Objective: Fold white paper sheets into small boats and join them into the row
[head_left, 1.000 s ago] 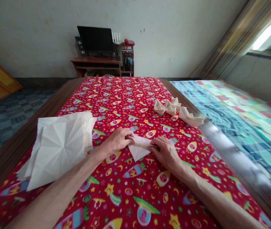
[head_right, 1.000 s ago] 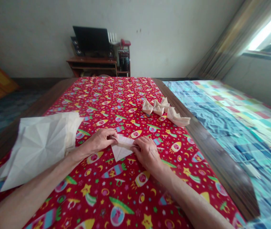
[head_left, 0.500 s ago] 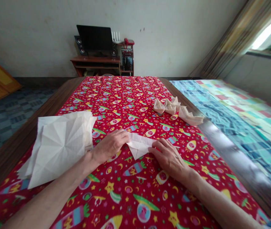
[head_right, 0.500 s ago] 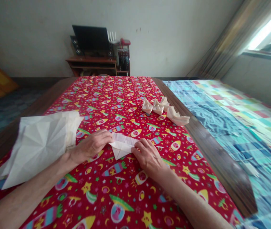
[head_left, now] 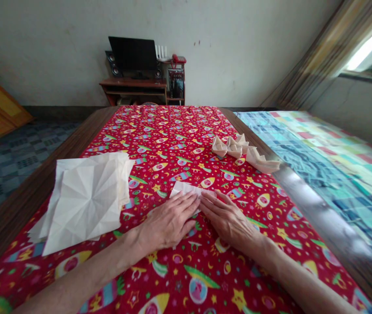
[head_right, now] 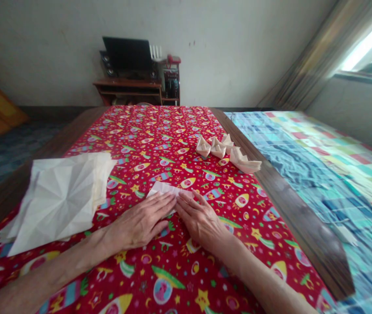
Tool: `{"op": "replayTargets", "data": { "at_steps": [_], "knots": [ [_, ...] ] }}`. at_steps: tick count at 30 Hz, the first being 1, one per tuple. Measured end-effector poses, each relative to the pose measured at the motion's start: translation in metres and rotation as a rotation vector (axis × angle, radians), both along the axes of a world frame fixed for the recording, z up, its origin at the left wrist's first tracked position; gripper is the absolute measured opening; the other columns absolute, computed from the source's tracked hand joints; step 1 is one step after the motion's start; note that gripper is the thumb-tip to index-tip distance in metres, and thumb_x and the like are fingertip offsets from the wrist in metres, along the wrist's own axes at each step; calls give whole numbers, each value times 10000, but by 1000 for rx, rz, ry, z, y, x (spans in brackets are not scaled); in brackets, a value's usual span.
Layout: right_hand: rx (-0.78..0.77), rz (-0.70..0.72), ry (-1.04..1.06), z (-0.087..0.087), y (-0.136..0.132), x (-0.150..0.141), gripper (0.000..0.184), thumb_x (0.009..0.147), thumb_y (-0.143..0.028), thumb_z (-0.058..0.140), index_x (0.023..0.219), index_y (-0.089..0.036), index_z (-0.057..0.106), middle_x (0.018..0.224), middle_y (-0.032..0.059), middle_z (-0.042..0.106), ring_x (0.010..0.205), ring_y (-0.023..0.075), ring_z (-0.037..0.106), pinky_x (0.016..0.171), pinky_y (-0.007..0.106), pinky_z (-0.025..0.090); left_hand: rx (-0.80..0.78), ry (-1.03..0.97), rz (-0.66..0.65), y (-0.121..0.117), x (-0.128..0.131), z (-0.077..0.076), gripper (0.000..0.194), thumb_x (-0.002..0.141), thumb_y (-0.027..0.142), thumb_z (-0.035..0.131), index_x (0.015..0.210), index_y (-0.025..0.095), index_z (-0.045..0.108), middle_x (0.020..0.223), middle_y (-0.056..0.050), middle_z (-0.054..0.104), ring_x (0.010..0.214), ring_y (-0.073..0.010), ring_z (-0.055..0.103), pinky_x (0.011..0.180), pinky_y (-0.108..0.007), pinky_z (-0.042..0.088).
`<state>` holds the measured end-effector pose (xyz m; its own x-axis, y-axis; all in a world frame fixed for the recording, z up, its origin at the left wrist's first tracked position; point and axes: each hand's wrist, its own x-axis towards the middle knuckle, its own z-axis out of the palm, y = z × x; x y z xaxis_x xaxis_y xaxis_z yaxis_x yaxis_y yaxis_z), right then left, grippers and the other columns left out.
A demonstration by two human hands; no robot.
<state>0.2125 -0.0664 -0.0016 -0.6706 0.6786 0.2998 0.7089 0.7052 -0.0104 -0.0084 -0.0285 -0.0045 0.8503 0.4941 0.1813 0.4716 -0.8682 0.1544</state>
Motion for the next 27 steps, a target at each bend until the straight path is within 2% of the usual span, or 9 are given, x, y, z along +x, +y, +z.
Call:
{"op": "replayTargets", "data": {
  "at_steps": [3,6,11,19,25,27],
  "knots": [
    [-42,4,0,2,-2,0,465,897,-106,386,1355,-139,455,1354,137,513,1290,228,435,1067,495,357,1,-10,11,-2,3,-2,538,957,394,371,1422,127,323,1488,-116,330,1391,-226,269,1142,-400,250],
    [-27,-11,13,3,-6,2,471,879,-110,398,1342,-144,474,1343,131,525,1274,230,456,1084,513,325,13,-2,18,-1,0,-5,488,971,357,351,1418,161,335,1484,-91,345,1390,-214,272,1140,-404,244],
    [4,-84,57,2,-13,7,341,915,-183,432,1216,-155,589,1249,99,609,1188,223,544,1115,498,282,38,6,42,3,-9,-8,451,979,323,331,1393,153,382,1482,-88,349,1387,-213,280,1138,-410,255],
    [32,-135,111,-2,-15,13,292,935,-220,462,1180,-188,618,1179,78,655,1139,219,583,1068,494,364,67,10,130,4,-25,-4,424,963,298,371,1353,155,449,1445,-87,411,1358,-208,343,1120,-409,294],
    [34,-185,160,-5,-19,14,277,930,-215,458,1141,-216,637,1158,60,668,1103,211,607,1019,457,413,95,-4,189,8,-43,-8,429,963,285,364,1373,172,424,1448,-77,406,1341,-210,371,1112,-428,301],
    [49,-195,166,-4,-18,12,249,937,-221,454,1085,-213,654,1117,58,687,1072,213,619,1001,451,410,95,-54,201,12,-44,-8,392,963,272,368,1325,175,484,1418,-72,453,1318,-212,404,1097,-431,325]
  ]
}}
